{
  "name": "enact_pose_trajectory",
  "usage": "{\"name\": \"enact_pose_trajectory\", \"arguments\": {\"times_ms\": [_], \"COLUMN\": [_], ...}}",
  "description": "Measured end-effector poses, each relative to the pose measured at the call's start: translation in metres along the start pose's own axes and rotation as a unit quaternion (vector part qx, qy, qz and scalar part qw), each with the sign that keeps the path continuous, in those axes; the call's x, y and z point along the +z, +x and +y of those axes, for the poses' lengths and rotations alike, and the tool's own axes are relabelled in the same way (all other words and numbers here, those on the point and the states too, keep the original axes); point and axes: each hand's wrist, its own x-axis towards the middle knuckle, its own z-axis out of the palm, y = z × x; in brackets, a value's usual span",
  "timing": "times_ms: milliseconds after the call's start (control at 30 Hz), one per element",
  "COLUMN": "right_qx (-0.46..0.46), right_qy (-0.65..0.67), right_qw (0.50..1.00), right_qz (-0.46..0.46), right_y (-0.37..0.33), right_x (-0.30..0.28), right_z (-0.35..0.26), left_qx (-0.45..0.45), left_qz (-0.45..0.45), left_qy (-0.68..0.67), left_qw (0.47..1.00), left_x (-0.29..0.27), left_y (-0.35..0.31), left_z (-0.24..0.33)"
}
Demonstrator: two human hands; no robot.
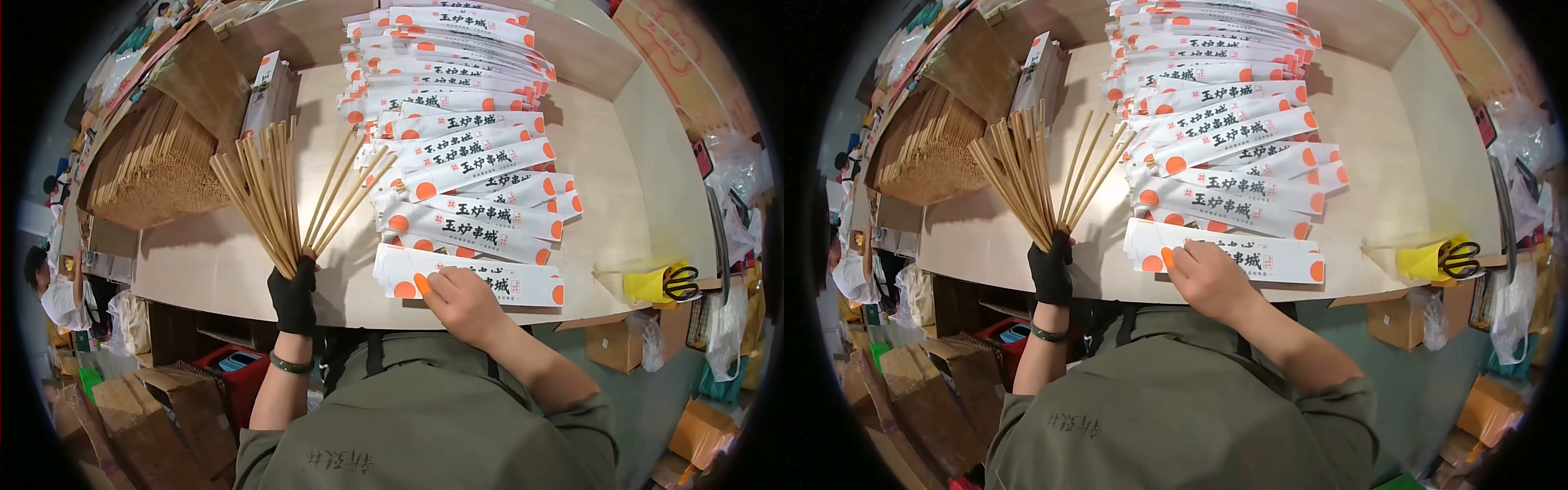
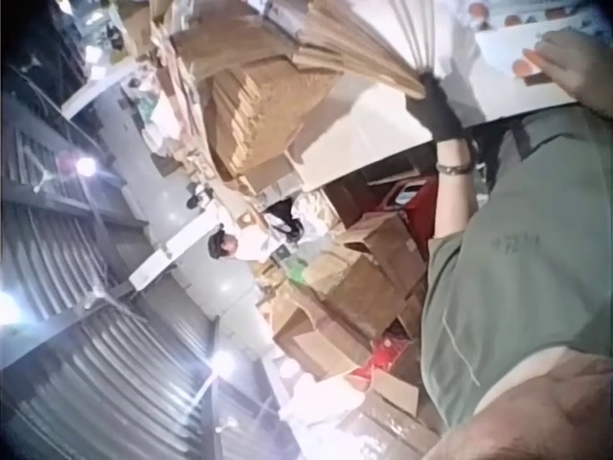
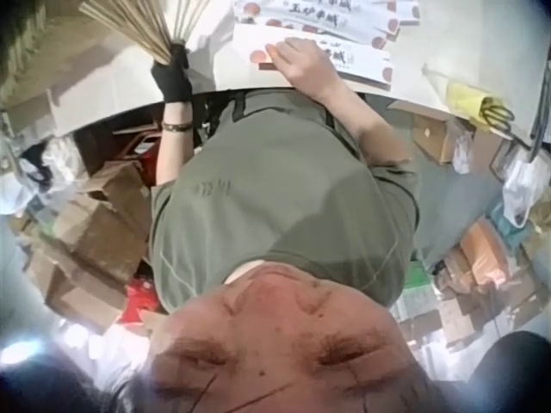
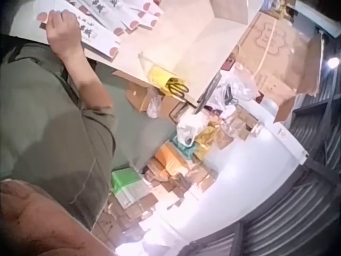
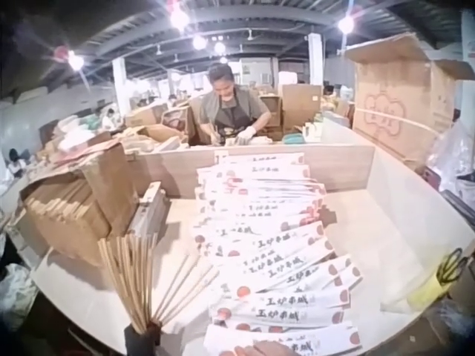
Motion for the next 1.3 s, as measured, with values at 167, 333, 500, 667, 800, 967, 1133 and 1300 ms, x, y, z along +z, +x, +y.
{"name": "enact_pose_trajectory", "arguments": {"times_ms": [167,333,500,667,800,967,1133,1300], "right_qx": [0.077,0.281,0.402,0.217,0.025,0.026,0.023,-0.032], "right_qy": [0.038,0.25,0.453,0.246,0.152,-0.005,0.079,0.0], "right_qw": [0.995,0.926,0.794,0.945,0.981,0.993,0.997,0.999], "right_qz": [0.052,0.018,0.047,-0.009,0.12,0.119,0.004,0.015], "right_y": [0.001,0.015,0.029,0.024,0.053,0.08,0.031,0.002], "right_x": [-0.008,-0.026,-0.051,-0.053,-0.027,-0.019,-0.023,-0.005], "right_z": [-0.006,0.013,0.023,0.035,0.01,0.026,0.012,0.002], "left_qx": [0.004,0.009,0.102,0.144,0.052,0.228,0.205,0.15], "left_qz": [-0.018,-0.057,-0.09,-0.125,-0.215,-0.083,0.03,0.029], "left_qy": [0.01,0.061,0.125,0.273,0.035,0.137,0.192,0.234], "left_qw": [1.0,0.996,0.983,0.943,0.975,0.96,0.959,0.96], "left_x": [-0.011,-0.031,-0.051,-0.062,-0.002,0.04,-0.007,-0.003], "left_y": [-0.005,-0.01,-0.004,0.002,-0.019,-0.01,0.029,0.014], "left_z": [-0.004,0.011,0.011,0.033,0.037,0.022,-0.051,-0.011]}}
